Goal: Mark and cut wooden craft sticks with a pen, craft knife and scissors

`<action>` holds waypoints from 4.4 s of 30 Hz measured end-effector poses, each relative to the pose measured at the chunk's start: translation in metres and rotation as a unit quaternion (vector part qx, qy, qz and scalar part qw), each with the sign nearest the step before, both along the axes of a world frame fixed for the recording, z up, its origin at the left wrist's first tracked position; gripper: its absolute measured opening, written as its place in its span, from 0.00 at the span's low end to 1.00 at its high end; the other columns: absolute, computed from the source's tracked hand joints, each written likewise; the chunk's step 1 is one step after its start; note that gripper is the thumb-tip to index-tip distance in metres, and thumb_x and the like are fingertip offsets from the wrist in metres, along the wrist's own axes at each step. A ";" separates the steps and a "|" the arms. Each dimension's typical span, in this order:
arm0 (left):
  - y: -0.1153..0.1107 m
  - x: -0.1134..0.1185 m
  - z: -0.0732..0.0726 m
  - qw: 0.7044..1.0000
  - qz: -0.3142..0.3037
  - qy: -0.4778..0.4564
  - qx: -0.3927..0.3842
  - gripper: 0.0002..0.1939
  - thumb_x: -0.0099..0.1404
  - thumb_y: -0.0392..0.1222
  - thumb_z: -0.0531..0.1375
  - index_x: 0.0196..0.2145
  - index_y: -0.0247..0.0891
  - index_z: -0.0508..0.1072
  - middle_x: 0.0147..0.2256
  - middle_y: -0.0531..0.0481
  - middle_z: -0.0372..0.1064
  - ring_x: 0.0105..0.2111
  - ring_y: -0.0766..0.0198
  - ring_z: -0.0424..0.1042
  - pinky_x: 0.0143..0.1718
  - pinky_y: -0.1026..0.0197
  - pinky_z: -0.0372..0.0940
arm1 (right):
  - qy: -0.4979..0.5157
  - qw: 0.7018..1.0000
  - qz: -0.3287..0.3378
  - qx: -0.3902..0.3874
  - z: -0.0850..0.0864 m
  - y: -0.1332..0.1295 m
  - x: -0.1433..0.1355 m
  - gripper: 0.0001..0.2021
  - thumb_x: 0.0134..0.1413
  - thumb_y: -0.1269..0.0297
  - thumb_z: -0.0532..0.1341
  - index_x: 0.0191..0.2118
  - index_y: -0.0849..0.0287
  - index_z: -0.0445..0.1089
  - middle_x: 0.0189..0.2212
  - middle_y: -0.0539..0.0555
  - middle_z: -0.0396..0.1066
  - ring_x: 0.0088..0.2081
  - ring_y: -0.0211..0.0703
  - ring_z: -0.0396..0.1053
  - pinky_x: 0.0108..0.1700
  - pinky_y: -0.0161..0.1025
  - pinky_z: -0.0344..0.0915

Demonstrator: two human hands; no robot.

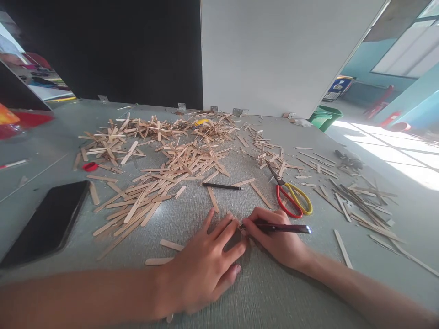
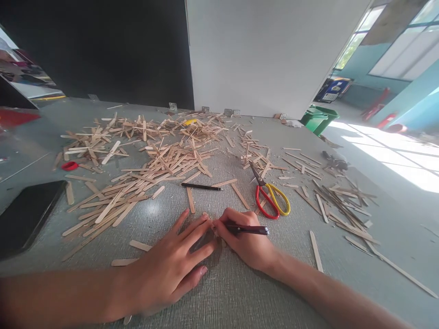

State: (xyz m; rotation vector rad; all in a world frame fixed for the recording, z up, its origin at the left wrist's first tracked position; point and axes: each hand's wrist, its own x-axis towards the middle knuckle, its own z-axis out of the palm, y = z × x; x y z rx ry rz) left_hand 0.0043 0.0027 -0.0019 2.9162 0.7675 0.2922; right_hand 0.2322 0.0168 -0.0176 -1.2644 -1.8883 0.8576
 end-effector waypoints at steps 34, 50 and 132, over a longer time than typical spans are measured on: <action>-0.002 0.001 0.001 1.000 0.003 0.014 -0.006 0.21 0.75 0.46 0.51 0.61 0.37 0.68 0.63 0.27 0.63 0.67 0.36 0.58 0.63 0.26 0.56 | -0.015 0.999 0.031 0.039 0.000 0.000 0.001 0.15 0.69 0.62 0.60 0.28 0.57 0.67 0.20 0.45 0.66 0.22 0.34 0.59 0.26 0.35 0.55; -0.002 0.000 -0.002 1.000 -0.002 -0.011 0.000 0.20 0.75 0.45 0.53 0.59 0.36 0.69 0.62 0.29 0.65 0.67 0.36 0.59 0.64 0.26 0.53 | -0.013 0.999 0.028 0.039 0.001 -0.002 -0.001 0.14 0.68 0.63 0.60 0.28 0.57 0.67 0.20 0.46 0.67 0.21 0.35 0.60 0.26 0.35 0.56; 0.000 0.003 0.002 0.992 -0.044 0.039 0.113 0.28 0.73 0.55 0.54 0.64 0.37 0.64 0.59 0.24 0.68 0.62 0.30 0.66 0.62 0.35 0.59 | -0.034 0.998 0.014 0.053 -0.003 0.000 -0.003 0.18 0.70 0.59 0.58 0.26 0.56 0.61 0.19 0.44 0.63 0.21 0.34 0.56 0.25 0.34 0.53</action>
